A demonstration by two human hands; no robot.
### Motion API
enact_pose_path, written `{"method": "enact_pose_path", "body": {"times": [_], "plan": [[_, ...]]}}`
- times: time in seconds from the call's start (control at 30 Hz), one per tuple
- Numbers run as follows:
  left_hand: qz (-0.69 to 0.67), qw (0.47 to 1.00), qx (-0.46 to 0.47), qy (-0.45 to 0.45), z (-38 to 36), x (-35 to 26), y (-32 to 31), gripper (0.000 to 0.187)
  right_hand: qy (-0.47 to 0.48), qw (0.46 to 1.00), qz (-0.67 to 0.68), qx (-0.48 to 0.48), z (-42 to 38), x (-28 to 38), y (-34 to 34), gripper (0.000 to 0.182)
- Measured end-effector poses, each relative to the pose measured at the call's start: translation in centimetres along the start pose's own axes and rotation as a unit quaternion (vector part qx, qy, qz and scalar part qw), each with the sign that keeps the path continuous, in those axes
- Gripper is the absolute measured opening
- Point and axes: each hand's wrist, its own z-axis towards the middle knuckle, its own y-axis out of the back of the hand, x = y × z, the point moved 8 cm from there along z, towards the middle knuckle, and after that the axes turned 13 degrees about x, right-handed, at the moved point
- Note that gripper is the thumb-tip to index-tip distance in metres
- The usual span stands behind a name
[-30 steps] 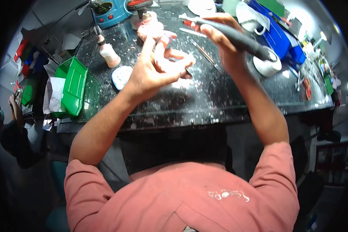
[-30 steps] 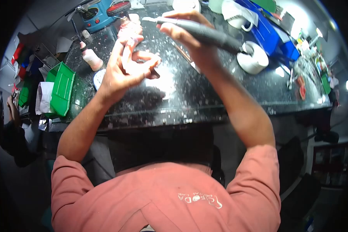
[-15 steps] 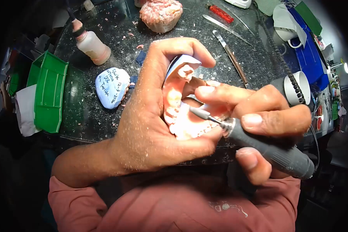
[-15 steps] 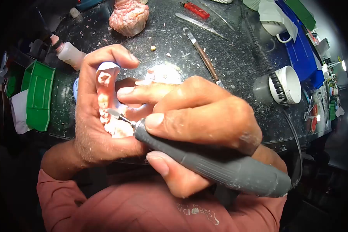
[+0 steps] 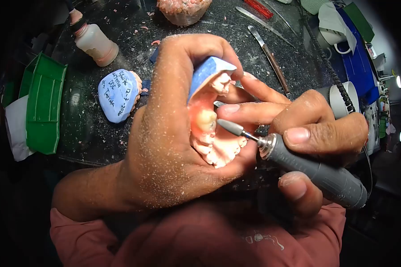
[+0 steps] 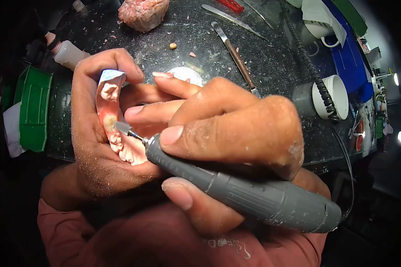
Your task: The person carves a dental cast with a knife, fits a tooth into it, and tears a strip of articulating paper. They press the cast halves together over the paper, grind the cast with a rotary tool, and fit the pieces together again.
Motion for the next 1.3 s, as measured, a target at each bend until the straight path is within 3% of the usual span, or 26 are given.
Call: {"method": "enact_pose_path", "body": {"times": [0.03,0.1,0.23,0.3,0.53,0.6,0.8,1.3], "plan": [[0.069,0.997,0.002,0.021,0.0,-0.2,0.0,0.080,-0.001,1.000,0.000,0.000,-0.1,-0.6,0.1,0.030],[0.043,0.999,0.003,0.009,0.1,0.2,-0.1,0.080,0.087,0.995,0.053,-0.007,-0.4,-0.2,0.3,0.032],[0.063,0.998,0.006,0.003,0.0,-0.1,0.0,0.083,0.097,0.991,0.077,-0.050,-0.6,0.5,0.2,0.030],[0.065,0.998,0.004,0.003,0.0,-0.2,0.0,0.084,-0.087,0.995,-0.030,0.041,0.1,0.5,-0.3,0.029],[0.106,0.994,0.008,-0.014,0.0,-0.5,0.0,0.087,-0.069,0.995,-0.046,0.057,0.0,0.6,-0.2,0.031],[0.109,0.994,0.009,-0.021,0.0,-0.5,-0.1,0.087,-0.060,0.991,-0.046,0.111,0.2,0.6,-0.3,0.033],[0.092,0.995,0.021,-0.044,0.1,-0.5,-0.1,0.089,-0.056,0.987,-0.051,0.143,0.2,0.7,-0.2,0.034],[0.119,0.992,0.020,-0.038,0.2,-0.6,-0.3,0.088,-0.081,0.982,-0.067,0.158,0.5,1.0,-0.3,0.033]]}}
